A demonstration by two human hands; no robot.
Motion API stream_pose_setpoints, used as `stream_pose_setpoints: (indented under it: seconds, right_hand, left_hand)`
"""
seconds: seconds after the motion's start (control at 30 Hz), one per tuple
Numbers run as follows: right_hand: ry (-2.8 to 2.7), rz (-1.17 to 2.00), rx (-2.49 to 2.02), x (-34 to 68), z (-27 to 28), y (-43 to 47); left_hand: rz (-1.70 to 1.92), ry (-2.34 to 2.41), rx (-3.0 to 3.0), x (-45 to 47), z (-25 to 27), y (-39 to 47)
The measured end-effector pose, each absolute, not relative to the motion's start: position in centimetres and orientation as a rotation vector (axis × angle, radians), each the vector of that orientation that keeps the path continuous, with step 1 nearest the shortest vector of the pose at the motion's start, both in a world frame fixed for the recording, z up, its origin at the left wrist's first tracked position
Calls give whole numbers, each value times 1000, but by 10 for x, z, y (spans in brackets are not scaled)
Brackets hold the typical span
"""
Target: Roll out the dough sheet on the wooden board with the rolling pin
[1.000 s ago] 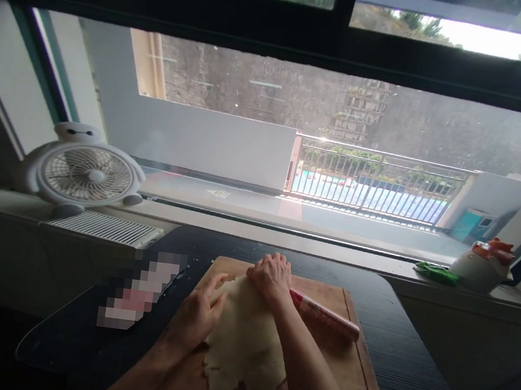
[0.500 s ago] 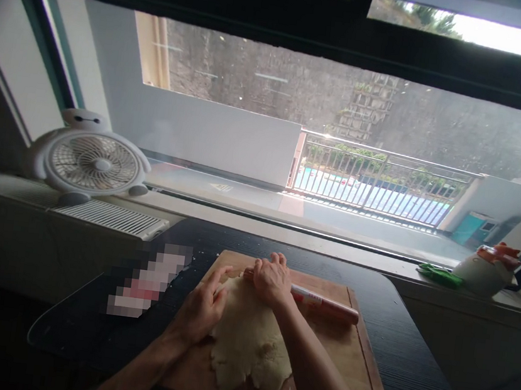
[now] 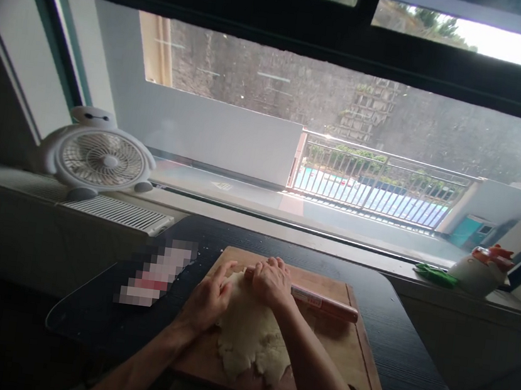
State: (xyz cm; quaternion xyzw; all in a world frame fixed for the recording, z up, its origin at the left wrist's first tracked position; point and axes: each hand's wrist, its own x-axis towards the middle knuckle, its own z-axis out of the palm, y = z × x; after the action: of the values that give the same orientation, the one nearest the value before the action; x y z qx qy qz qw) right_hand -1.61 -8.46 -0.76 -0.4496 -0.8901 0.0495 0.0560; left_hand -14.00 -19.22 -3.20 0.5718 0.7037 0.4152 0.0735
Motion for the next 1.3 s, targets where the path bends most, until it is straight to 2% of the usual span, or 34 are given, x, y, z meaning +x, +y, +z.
stream_pose_setpoints:
  seconds: [0.3,0.63,0.97,1.3]
  right_hand:
    - [-2520,60,-1526,-30,-9,-39]
    - [-2414,-74,-1324,-16,-23,-109]
    - [-2436,8,-1508,-28,-9,-44]
    - [-2348,-167,-1232,-16,-21,-106]
  left_hand:
    - [1263,2067,1735,-141,-33,-192]
    - [1207,2138,1720,-139,-31,-192]
    - [1268,2062,1755,-141,-33,-192]
    - [1292,2091,1723,-138,-33,-193]
